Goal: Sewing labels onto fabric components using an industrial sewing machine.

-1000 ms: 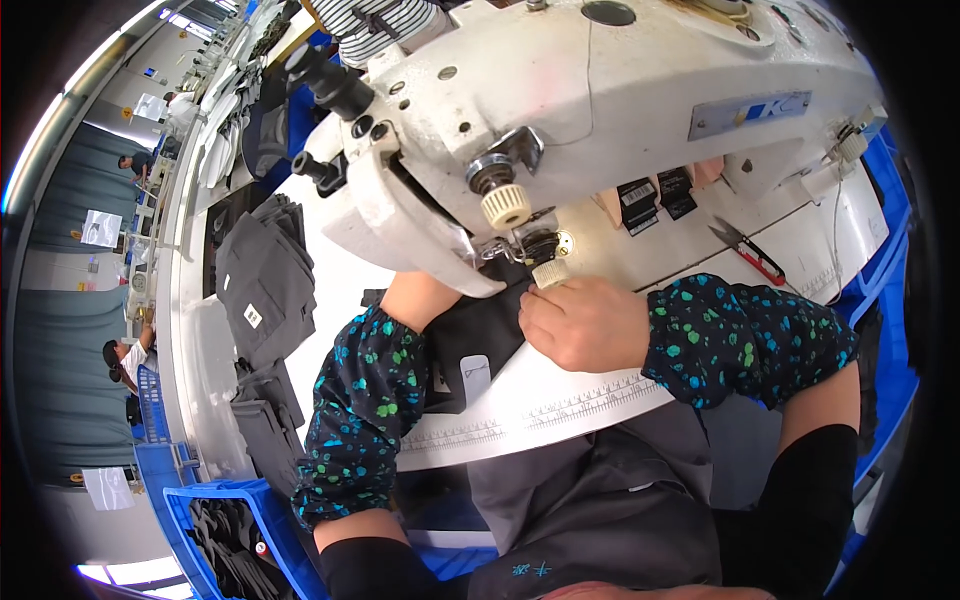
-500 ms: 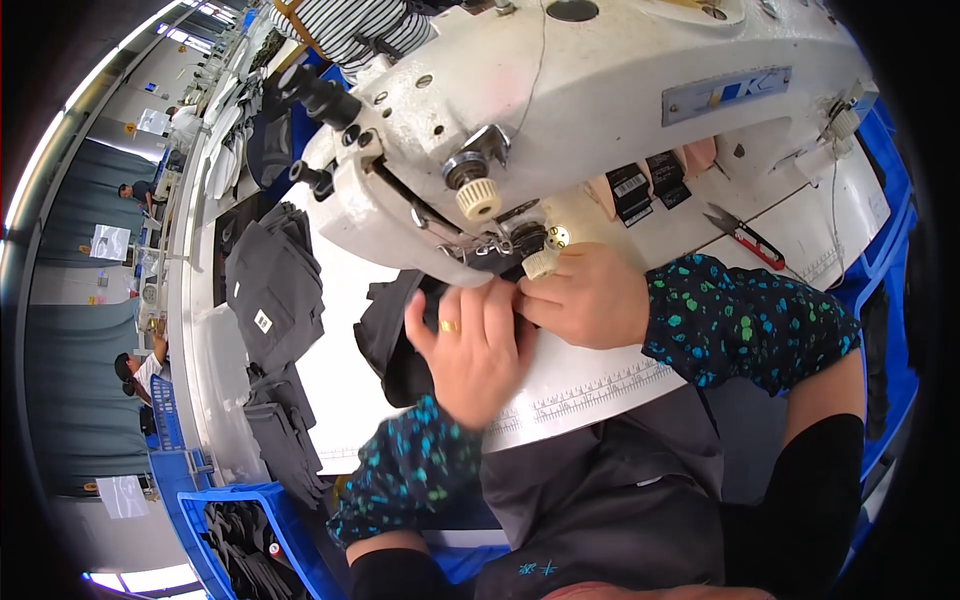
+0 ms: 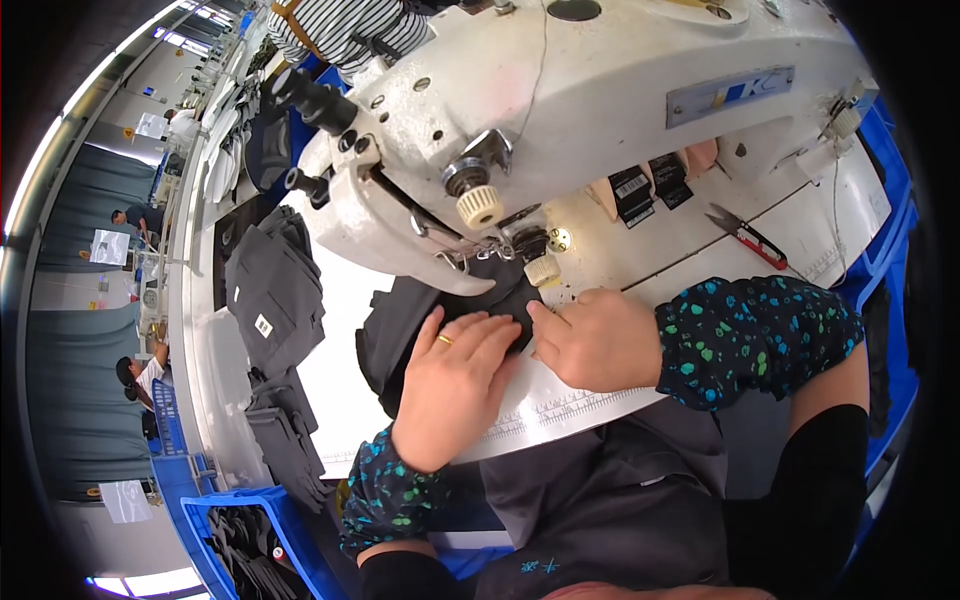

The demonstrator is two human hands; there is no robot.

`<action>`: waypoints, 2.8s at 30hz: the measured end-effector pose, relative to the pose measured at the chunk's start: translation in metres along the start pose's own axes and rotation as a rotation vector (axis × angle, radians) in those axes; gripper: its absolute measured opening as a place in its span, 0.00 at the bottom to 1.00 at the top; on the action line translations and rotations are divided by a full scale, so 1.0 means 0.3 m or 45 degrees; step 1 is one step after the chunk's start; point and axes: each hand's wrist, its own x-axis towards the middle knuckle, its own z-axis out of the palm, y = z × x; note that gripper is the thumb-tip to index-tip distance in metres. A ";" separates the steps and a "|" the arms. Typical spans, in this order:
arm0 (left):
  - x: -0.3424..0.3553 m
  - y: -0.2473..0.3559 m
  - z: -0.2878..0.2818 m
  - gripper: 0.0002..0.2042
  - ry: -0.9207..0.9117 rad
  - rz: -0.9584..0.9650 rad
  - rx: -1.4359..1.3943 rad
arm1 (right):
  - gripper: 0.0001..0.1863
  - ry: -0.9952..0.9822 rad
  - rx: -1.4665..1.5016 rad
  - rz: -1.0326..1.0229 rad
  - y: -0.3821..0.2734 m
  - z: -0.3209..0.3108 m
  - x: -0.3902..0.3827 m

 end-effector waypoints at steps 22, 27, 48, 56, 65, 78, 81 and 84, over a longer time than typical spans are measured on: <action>0.104 -0.153 0.120 0.20 0.333 0.040 0.197 | 0.15 0.071 -0.009 0.070 0.060 0.070 0.042; 0.137 -0.190 0.123 0.02 0.360 -0.064 0.176 | 0.14 0.076 0.098 0.115 0.080 0.073 0.056; 0.133 -0.224 0.111 0.05 0.401 -0.017 0.332 | 0.12 0.058 0.191 0.120 0.077 0.056 0.056; -0.049 -0.496 -0.058 0.11 0.941 -0.767 0.013 | 0.19 0.018 0.122 0.046 0.085 0.057 0.058; -0.094 -0.465 -0.137 0.11 1.069 -0.997 -0.263 | 0.16 -0.056 0.200 0.102 0.088 0.060 0.056; -0.158 -0.392 -0.166 0.13 1.273 -0.731 0.467 | 0.15 0.019 0.141 0.106 0.076 0.042 0.059; -0.163 -0.292 -0.198 0.11 1.205 -0.439 0.592 | 0.14 0.026 0.104 0.111 0.090 0.076 0.034; -0.169 -0.212 -0.140 0.13 0.873 -0.058 0.577 | 0.14 0.057 0.091 0.092 0.086 0.066 0.043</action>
